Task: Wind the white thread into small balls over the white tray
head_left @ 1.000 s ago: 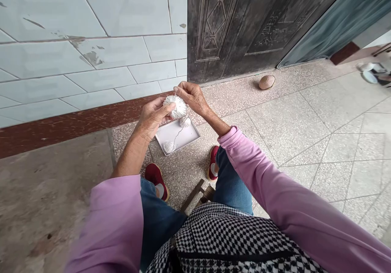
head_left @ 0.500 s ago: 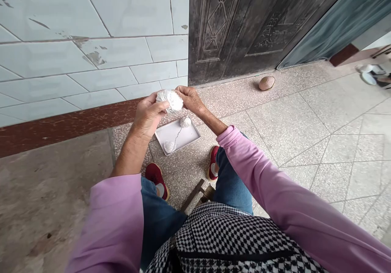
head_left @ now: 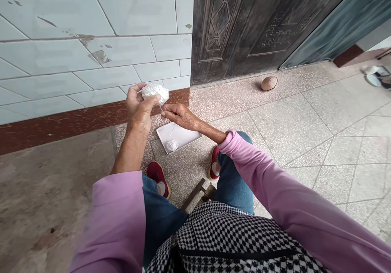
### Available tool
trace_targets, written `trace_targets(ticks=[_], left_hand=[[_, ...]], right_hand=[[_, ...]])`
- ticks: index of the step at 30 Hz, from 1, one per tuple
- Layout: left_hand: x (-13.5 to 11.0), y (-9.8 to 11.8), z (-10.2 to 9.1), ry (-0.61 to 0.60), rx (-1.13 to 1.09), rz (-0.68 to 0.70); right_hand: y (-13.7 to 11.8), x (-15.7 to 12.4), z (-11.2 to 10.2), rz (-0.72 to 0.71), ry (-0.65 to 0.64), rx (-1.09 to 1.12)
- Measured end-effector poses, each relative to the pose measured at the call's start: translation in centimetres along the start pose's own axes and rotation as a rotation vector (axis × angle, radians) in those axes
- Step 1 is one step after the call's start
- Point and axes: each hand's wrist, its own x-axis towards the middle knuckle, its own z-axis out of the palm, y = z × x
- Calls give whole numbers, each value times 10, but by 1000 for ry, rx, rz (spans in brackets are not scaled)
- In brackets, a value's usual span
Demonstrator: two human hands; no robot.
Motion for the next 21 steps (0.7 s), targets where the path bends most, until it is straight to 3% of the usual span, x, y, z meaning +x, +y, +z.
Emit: trace_targets(ticks=[6,13,21], left_hand=[[-6,0,-3,-82,126,7],[-35,26,14,-354,28,-190],[-43,26,35,-361,-14,-179]], right_hand=[[5,7,-22,-92,112,102],[22,21,-50,-79,291,171],[28,24,-50,27,341,216]])
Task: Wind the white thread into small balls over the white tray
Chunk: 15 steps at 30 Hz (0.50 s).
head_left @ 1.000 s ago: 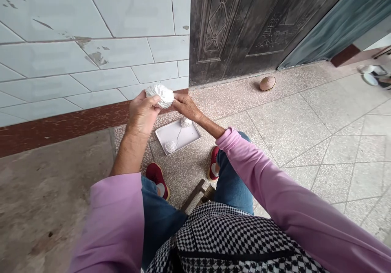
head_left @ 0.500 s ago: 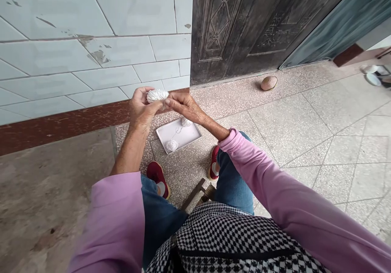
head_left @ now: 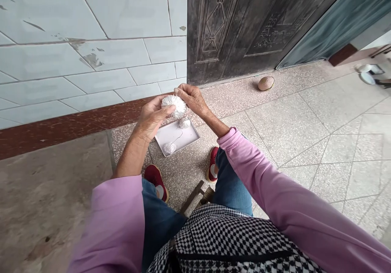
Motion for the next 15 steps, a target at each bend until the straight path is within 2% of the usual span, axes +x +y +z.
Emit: trace_targets(ticks=[6,11,15], left_hand=[[4,-1,2,-2,10,15],[12,-5,-5,47,-53,69],[22,-9,-20,146,-101,124]], right_hand=[[9,7,1,45,-35,51],[21,10,15,162,-14,79],[26,3,29,72,-54,-21]])
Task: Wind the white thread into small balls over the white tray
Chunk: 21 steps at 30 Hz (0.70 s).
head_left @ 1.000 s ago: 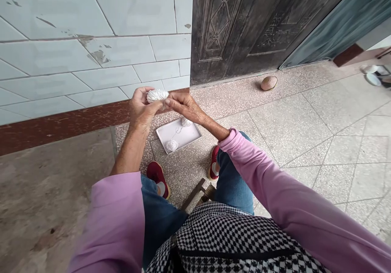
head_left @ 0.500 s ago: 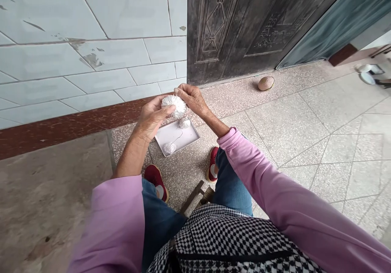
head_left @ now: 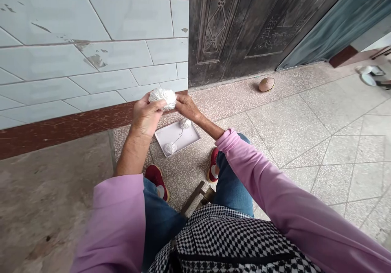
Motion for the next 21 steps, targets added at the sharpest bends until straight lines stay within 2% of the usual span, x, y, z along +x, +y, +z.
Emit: trace_targets(ticks=[5,11,13,17,21], left_hand=[[11,-5,-21,46,-7,57],[14,-10,-26,208,2,83],[15,-11,-28,230,37,66],[12,-14,-31,160,159,10],[-2,-9,-15,17,175,-24]], right_hand=[[-9,-21,11,-103,-209,-149],[-22,-33,14,-120,-325,-164],[-26,-32,10,-148,-304,-123],[-33,-26,-8,-209,-153,-64],[-36,-16,-28,-251,-29,-20]])
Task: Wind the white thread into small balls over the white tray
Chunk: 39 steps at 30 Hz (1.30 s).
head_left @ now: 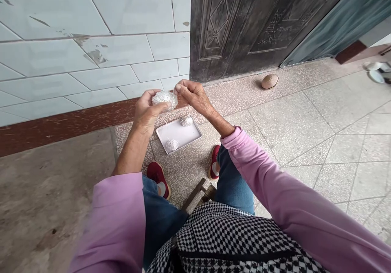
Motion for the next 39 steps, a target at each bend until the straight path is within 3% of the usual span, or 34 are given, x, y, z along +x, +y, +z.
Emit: trace_targets(ticks=[5,9,17,22,26,31,34,37,39], left_hand=[[-17,16,20,-232,-67,-27],[-19,18,21,-304,-165,-39],[-12,16,18,-190,-279,-21],[4,22,2,41,-477,57],[22,30,-39,283,-511,133],[34,44,-125,529,-431,146],[19,54,-181,657,-346,127],[-13,63,-225,774,-178,64],[-38,69,-241,702,-73,51]], right_hand=[[8,5,-9,82,52,40],[13,6,-6,151,59,53],[23,10,7,84,61,19],[28,2,15,41,-84,-58],[34,2,7,30,-140,-59],[44,8,-29,13,-146,-97],[50,10,-60,67,-135,-109],[53,7,-95,167,-32,-143],[54,4,-117,243,72,-177]])
